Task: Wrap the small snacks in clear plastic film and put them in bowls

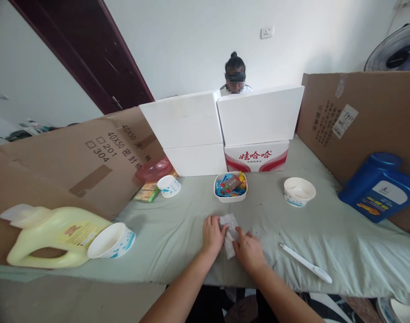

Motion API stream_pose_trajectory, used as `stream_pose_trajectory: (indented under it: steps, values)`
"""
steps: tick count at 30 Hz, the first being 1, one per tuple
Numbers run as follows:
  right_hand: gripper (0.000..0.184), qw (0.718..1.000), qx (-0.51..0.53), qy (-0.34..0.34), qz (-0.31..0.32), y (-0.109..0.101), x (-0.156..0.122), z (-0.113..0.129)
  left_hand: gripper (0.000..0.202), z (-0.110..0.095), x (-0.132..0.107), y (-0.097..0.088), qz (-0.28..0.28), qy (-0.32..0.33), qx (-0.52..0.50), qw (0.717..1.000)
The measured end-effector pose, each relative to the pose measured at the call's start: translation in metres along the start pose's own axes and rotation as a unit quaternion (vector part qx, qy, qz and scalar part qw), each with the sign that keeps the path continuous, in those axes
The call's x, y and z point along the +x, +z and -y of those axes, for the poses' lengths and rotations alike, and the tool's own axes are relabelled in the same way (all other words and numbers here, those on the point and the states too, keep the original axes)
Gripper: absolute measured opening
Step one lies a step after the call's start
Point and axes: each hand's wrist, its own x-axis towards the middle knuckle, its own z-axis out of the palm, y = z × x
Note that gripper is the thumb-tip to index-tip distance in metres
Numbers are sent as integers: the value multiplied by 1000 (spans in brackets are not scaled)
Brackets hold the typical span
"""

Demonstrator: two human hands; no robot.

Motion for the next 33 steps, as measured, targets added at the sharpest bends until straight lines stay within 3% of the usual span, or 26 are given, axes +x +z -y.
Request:
stream_pose_trajectory:
  steps: [2,6,9,11,15,18,24,28,33]
  values:
    - [38,1000,-4,-2,-1,0,1,2,11,-4,-1,-2,4,60,-7,998]
    - [37,1000,-6,0,-4,-4,0,-2,17,-7,-1,-4,117,204,-40,971]
    - [35,999,-13,-16,-40,-16,-5,-12,36,-4,-1,-2,165,204,-28,965]
    - [36,995,-12,-79,-65,-26,-9,-19,43,-2,-1,0,191,200,-15,961]
    - [29,970,-14,-244,-1,-29,-14,-25,49,0,-1,0,209,208,-1,956]
    - [13,961,-42,-275,9,-20,-14,-22,52,0,0,-6,217,215,-5,952]
    - [21,934,-24,-357,-6,-22,-24,-9,55,6,-9,-25,236,245,-80,937]
    - [23,940,1,-340,41,-33,-17,-2,32,14,-14,-24,232,235,-136,934]
    - [22,967,1,-242,79,-27,17,1,41,25,-11,-7,200,194,-214,936]
